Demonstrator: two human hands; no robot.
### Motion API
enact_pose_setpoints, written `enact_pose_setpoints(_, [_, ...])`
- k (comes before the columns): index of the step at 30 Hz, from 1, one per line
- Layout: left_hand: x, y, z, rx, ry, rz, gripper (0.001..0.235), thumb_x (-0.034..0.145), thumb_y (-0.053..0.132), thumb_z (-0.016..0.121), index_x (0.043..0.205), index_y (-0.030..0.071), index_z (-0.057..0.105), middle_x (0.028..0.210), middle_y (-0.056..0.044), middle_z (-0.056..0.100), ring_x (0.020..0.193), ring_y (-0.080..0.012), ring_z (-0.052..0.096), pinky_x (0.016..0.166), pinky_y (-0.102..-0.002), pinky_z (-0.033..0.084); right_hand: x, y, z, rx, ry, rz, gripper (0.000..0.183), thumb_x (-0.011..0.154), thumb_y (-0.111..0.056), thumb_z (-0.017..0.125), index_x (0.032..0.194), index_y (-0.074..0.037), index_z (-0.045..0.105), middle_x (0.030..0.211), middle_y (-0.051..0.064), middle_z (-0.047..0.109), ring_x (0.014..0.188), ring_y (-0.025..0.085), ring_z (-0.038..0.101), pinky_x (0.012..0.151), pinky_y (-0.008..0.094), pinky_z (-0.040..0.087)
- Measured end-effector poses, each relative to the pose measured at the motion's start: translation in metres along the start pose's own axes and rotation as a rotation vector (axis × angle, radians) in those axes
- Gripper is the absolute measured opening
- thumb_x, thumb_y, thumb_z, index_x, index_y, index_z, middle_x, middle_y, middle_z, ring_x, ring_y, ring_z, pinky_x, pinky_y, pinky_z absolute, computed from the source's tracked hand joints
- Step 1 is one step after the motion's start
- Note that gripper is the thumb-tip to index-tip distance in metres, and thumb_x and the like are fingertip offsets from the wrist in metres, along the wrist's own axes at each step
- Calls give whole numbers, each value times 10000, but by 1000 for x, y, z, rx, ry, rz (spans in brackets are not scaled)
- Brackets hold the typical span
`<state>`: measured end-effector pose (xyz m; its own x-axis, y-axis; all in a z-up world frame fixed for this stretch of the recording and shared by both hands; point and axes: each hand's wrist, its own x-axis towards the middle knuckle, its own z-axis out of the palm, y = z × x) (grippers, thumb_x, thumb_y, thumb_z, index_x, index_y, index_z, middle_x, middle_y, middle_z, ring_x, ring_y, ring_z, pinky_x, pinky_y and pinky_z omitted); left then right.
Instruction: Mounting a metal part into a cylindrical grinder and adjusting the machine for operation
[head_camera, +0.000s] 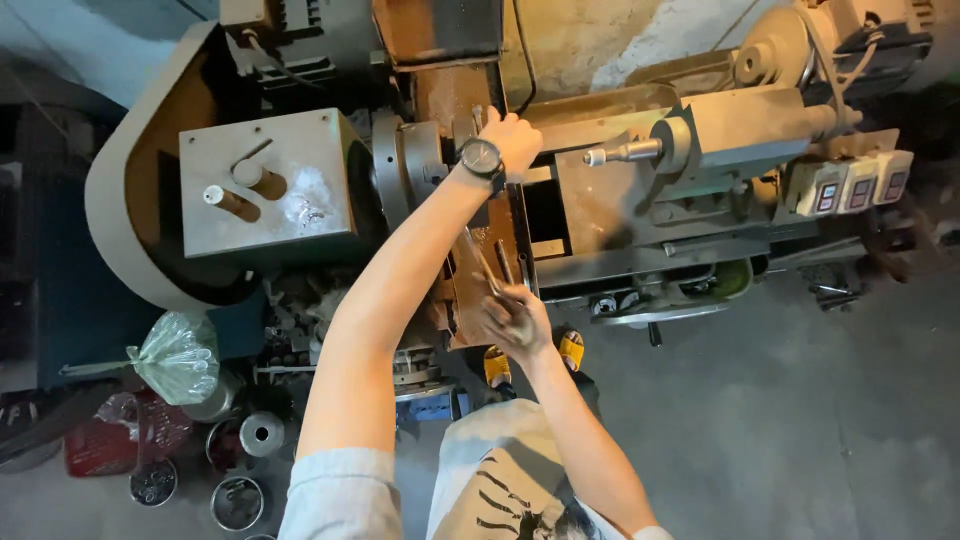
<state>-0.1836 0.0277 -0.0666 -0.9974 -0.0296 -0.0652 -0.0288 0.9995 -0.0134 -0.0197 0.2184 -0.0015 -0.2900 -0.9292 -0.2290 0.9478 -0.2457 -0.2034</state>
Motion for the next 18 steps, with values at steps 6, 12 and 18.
enact_pose_setpoints(6, [-30, 6, -94, 68, -513, -5, 232, 771, 42, 534, 981, 85, 621, 1010, -126, 607, 1055, -360, 498, 1008, -694, 169, 24, 9, -24, -700, 350, -217, 295, 813, -59, 502, 1060, 39, 630, 596, 24, 494, 492, 108, 429, 467, 231, 370])
enact_pose_setpoints(12, [-35, 4, -100, 74, -594, 16, 232, 776, 104, 543, 992, 90, 624, 1067, -146, 593, 1032, -335, 521, 1019, -678, 165, 22, -4, -25, -861, 390, -147, 294, 783, -83, 497, 1011, 25, 649, 568, 63, 551, 439, 97, 453, 434, 194, 354])
enact_pose_setpoints(18, [-35, 6, -95, 112, -549, 79, 139, 771, 28, 485, 723, 72, 607, 729, -78, 639, 681, -264, 583, 995, -610, 263, 22, 14, -31, -933, 416, -223, 221, 842, -92, 488, 962, -8, 653, 589, 50, 553, 446, 83, 436, 435, 189, 358])
